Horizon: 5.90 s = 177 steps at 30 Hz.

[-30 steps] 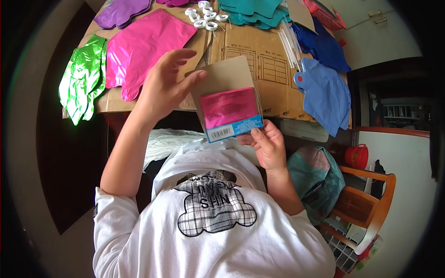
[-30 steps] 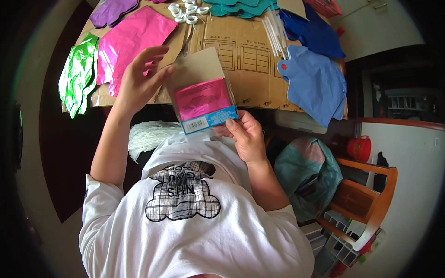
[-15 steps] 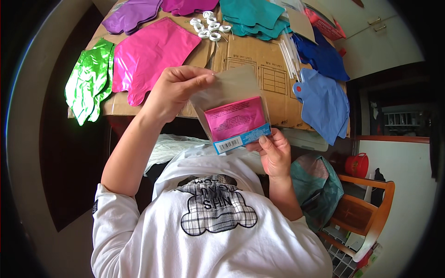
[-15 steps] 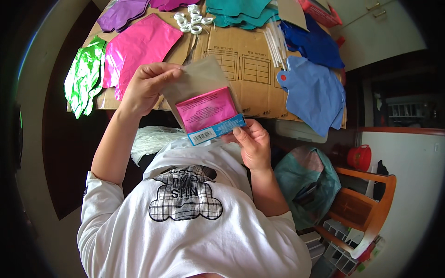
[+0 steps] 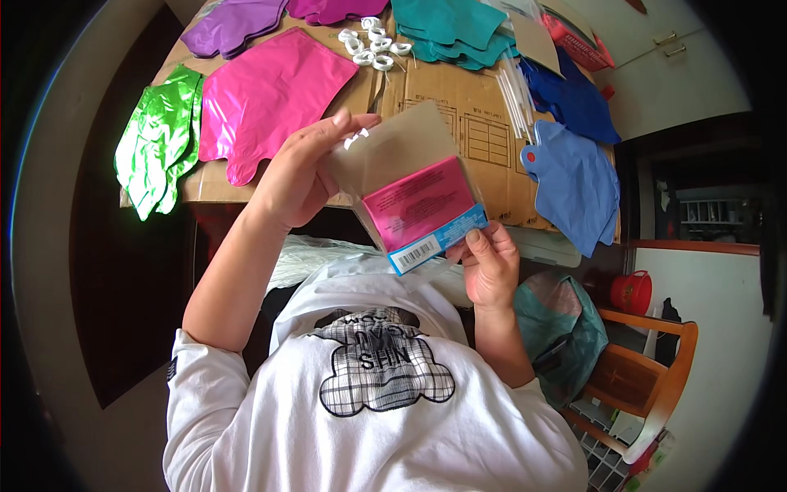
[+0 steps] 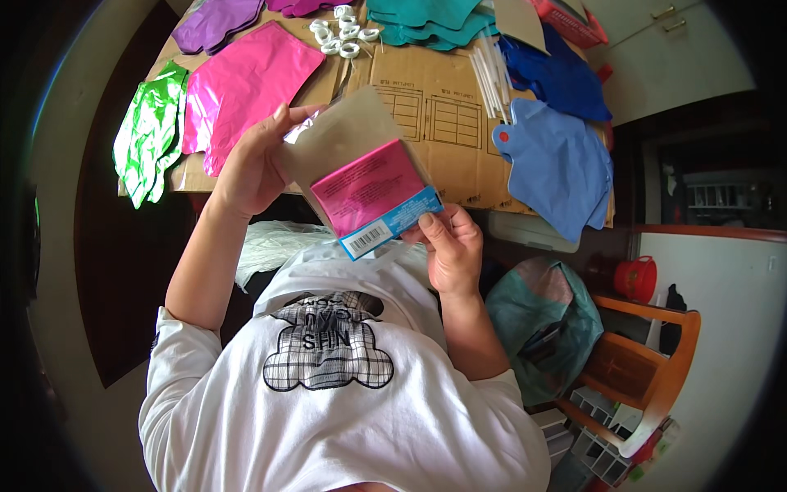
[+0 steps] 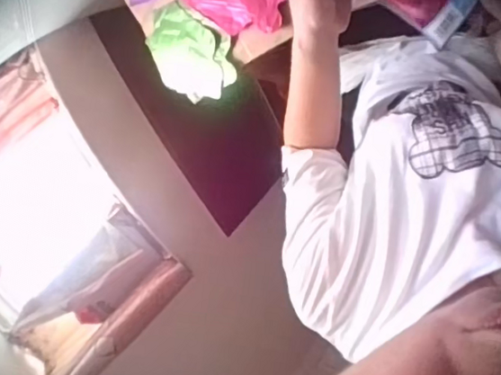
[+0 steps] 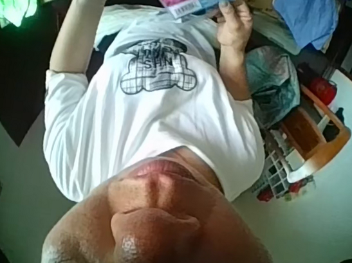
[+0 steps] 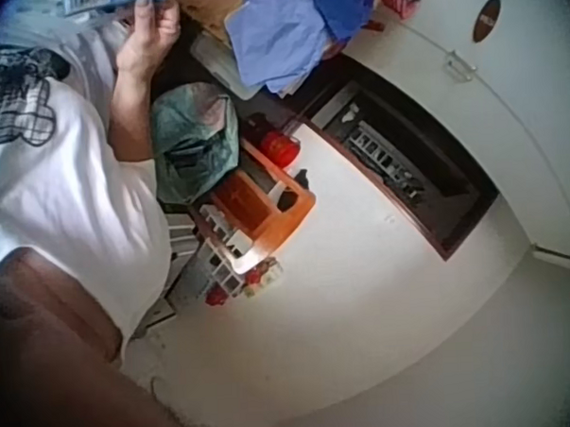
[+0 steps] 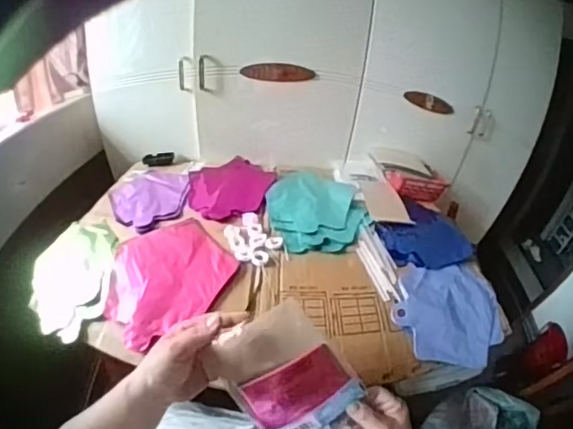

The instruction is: Sorting and inspecting colorful deflated foil balloons on a workbench.

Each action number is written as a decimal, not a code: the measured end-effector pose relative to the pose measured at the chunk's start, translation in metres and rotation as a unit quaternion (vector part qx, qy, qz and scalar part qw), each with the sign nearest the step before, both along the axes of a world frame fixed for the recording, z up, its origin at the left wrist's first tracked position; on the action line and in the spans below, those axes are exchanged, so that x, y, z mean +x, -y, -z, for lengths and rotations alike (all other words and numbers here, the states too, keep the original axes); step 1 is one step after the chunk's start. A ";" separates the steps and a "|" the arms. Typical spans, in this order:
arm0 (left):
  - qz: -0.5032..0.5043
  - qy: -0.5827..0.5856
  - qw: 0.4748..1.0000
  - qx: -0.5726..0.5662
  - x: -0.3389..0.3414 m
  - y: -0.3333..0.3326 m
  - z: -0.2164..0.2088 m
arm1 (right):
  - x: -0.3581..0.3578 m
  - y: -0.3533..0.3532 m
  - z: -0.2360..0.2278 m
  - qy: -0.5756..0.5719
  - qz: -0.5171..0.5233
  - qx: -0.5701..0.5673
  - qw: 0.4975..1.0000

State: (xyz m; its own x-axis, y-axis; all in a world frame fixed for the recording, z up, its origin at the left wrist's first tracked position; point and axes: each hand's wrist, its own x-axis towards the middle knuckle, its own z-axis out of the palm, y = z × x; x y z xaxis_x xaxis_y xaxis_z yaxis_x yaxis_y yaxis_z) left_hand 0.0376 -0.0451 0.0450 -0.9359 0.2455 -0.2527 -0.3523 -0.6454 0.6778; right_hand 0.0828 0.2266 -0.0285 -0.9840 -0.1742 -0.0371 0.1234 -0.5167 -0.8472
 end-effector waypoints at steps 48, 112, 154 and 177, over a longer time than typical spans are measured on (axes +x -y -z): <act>-0.012 -0.336 0.552 -0.763 0.040 -0.024 0.010 | -0.003 0.025 0.000 0.087 -0.009 0.146 0.985; -0.101 -0.581 0.539 -0.602 -0.001 -0.068 0.066 | -0.005 -0.003 -0.038 -0.346 0.095 0.686 0.634; 0.024 -0.557 0.635 -0.536 -0.009 -0.049 0.062 | -0.050 -0.029 -0.040 -0.391 -0.029 0.635 0.665; 0.056 -0.560 0.627 -0.539 -0.010 -0.048 0.060 | -0.039 -0.028 -0.039 -0.393 -0.060 0.634 0.664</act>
